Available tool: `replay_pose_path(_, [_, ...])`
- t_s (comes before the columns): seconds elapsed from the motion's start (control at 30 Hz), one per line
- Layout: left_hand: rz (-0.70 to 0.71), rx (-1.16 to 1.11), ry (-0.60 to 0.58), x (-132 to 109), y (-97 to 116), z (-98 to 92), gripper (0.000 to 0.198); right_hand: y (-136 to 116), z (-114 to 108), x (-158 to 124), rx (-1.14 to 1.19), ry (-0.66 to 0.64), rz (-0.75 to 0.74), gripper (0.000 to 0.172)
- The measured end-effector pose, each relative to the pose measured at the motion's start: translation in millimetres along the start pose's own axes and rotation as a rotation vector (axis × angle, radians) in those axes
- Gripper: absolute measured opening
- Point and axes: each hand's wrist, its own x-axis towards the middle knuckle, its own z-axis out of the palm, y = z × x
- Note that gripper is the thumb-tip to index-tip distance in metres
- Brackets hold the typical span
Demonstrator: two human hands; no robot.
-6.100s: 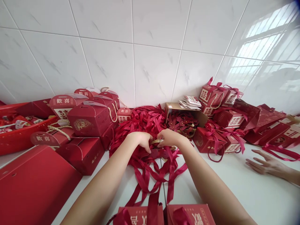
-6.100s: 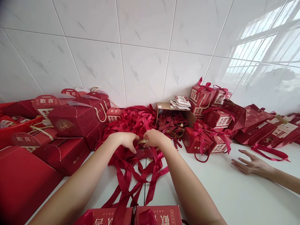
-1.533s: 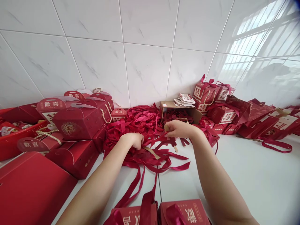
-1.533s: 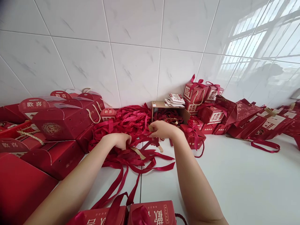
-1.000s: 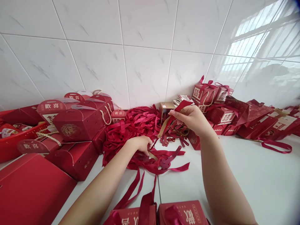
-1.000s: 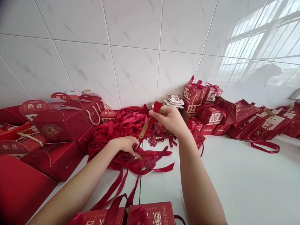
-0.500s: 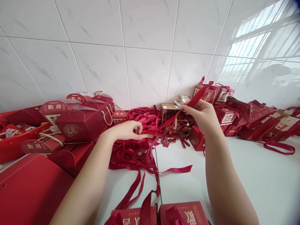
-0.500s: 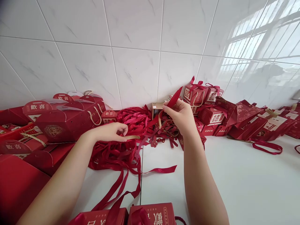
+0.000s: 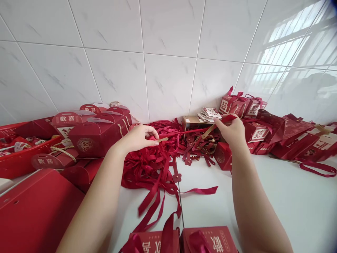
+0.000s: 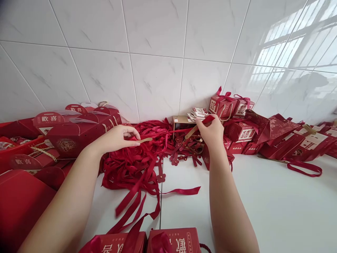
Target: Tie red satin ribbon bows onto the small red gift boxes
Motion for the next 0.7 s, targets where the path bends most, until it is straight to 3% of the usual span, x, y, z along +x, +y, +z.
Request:
replay_pose_path(0.17, [-0.079, 0.071, 0.138, -2, -11, -7.5, 0.019, 14, -2, 10, 0.083, 0.121, 0.032, 0.019])
replay_pose_path(0.3, [-0.115, 0.008, 0.223, 0, -12, -6.0, 0.019, 13, -4, 8, 0.123, -0.006, 0.022, 0.022])
replay_pose_path(0.37, [-0.116, -0.066, 0.268, 2, -9, -3.2, 0.02, 8, -2, 2, 0.113, -0.191, -0.02, 0.024])
replay_pose_path(0.47, [-0.127, -0.112, 0.413, 5, -8, -0.4, 0.021, -3, 8, -11, 0.104, -0.595, -0.082, 0.031])
replay_pose_path(0.63, [-0.154, -0.111, 0.784, 10, -21, -3.3, 0.022, -9, 47, -40, 0.015, -1.19, -0.167, 0.031])
replay_pose_path(0.7, [-0.15, -0.141, 0.852, 11, -25, -4.7, 0.022, -6, 66, -52, -0.142, -1.348, -0.145, 0.031])
